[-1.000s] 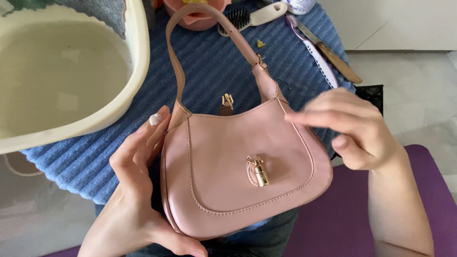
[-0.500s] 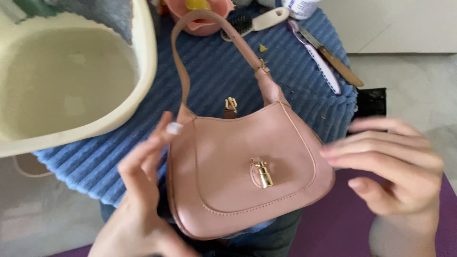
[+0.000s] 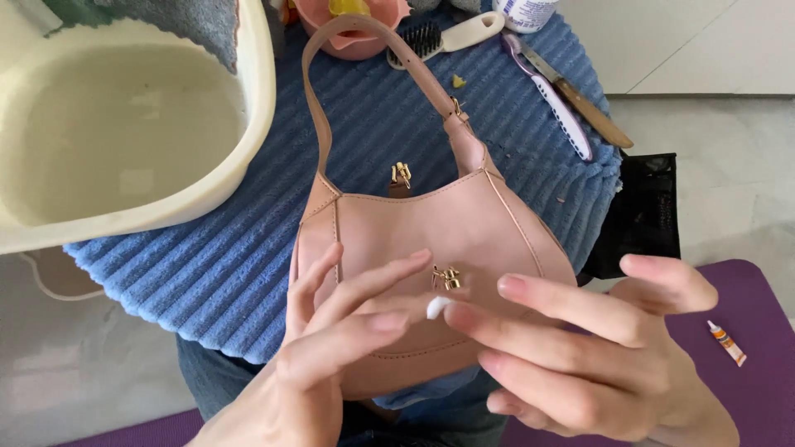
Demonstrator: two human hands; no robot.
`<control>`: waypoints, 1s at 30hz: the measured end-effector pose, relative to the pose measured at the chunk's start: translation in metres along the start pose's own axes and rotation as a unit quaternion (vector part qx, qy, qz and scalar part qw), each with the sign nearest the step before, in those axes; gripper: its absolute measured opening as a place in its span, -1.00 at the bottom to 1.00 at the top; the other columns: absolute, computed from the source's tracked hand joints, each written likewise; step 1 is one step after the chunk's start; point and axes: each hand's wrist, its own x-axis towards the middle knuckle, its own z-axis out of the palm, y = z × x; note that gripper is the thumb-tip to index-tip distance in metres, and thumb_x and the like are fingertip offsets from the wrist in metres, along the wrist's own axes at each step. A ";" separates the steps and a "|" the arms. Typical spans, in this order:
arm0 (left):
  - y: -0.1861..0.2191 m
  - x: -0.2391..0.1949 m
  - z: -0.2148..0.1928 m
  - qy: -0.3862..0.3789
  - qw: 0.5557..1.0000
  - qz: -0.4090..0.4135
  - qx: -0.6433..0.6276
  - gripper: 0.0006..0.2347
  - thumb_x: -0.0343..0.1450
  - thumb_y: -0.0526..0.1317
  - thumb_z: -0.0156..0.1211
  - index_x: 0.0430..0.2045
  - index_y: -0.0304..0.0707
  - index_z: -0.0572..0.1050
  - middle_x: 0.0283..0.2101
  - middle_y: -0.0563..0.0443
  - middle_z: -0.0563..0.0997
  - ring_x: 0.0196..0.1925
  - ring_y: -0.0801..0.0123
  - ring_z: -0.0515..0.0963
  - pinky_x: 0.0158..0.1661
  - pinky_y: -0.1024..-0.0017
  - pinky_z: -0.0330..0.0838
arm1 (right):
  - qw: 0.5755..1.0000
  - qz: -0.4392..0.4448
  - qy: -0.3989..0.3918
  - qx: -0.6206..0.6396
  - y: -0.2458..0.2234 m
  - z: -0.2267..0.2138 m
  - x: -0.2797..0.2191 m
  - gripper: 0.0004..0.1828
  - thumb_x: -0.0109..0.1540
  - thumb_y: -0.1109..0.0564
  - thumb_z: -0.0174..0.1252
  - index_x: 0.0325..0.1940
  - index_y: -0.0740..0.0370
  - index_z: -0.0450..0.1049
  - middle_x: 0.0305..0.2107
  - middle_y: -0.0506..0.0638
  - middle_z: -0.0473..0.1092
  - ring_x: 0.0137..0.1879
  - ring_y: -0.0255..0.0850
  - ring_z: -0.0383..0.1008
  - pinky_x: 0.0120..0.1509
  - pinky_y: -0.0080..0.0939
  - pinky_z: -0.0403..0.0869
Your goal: Applying leather conditioner to a pink handbag using hands to rub the product into the material.
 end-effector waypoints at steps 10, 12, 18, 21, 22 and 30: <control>-0.099 -0.032 0.016 0.106 0.952 0.159 0.238 -0.61 0.43 -0.31 0.45 0.00 -0.24 0.31 0.19 0.06 0.58 0.31 0.35 0.55 0.40 0.31 0.29 | 0.984 0.172 0.046 0.023 0.021 0.005 -0.006 -0.90 0.08 -0.01 0.07 -0.52 -0.07 0.45 -0.32 -0.22 0.58 0.00 -0.15 0.55 0.43 0.20 0.07; -0.091 -0.033 0.007 0.140 0.913 -0.360 -0.131 -0.61 0.48 -0.28 -0.12 0.19 -0.52 0.15 0.05 -0.37 0.66 0.06 0.14 0.73 0.14 0.26 0.59 | 0.985 0.159 -0.038 0.051 0.051 0.012 0.005 -0.77 0.19 0.12 0.15 -0.14 0.28 0.55 -0.18 -0.01 0.60 -0.01 -0.15 0.57 0.49 0.09 0.03; -0.013 0.006 -0.027 0.014 0.997 -0.076 -0.017 -0.27 0.13 0.06 0.44 0.07 -0.40 0.24 0.04 -0.27 0.63 0.31 -0.06 0.52 0.48 -0.14 0.24 | 0.979 0.162 0.023 0.125 0.060 0.024 -0.024 -0.54 0.25 -0.08 -0.06 -0.31 0.33 0.59 -0.28 0.10 0.60 -0.20 -0.13 0.61 0.40 0.12 0.36; -0.024 -0.004 -0.023 0.025 0.996 -0.080 -0.017 -0.25 0.09 -0.02 0.49 0.08 -0.43 0.24 0.03 -0.27 0.61 0.33 -0.08 0.50 0.40 -0.05 0.38 | 0.976 0.153 0.008 0.153 0.064 0.025 -0.024 -0.49 0.26 -0.13 -0.10 -0.23 0.34 0.60 -0.20 0.14 0.60 -0.09 -0.09 0.65 0.39 0.15 0.46; -0.026 -0.005 -0.024 0.023 0.996 -0.080 -0.018 -0.25 0.09 -0.02 0.49 0.08 -0.43 0.24 0.03 -0.27 0.61 0.33 -0.08 0.50 0.40 -0.05 0.38 | 0.976 0.155 0.008 0.153 0.069 0.029 -0.025 -0.49 0.26 -0.13 -0.10 -0.23 0.34 0.60 -0.20 0.14 0.60 -0.09 -0.09 0.65 0.39 0.15 0.46; -0.032 -0.013 -0.023 0.029 0.992 -0.116 -0.048 -0.18 0.08 -0.07 0.56 0.16 -0.30 0.16 0.05 -0.32 0.58 0.19 0.01 0.67 0.36 0.02 0.47 | 0.976 0.125 0.028 0.175 0.068 0.028 -0.035 -0.47 0.22 -0.10 -0.08 -0.33 0.42 0.59 -0.32 0.19 0.59 -0.08 0.01 0.68 0.29 0.13 0.55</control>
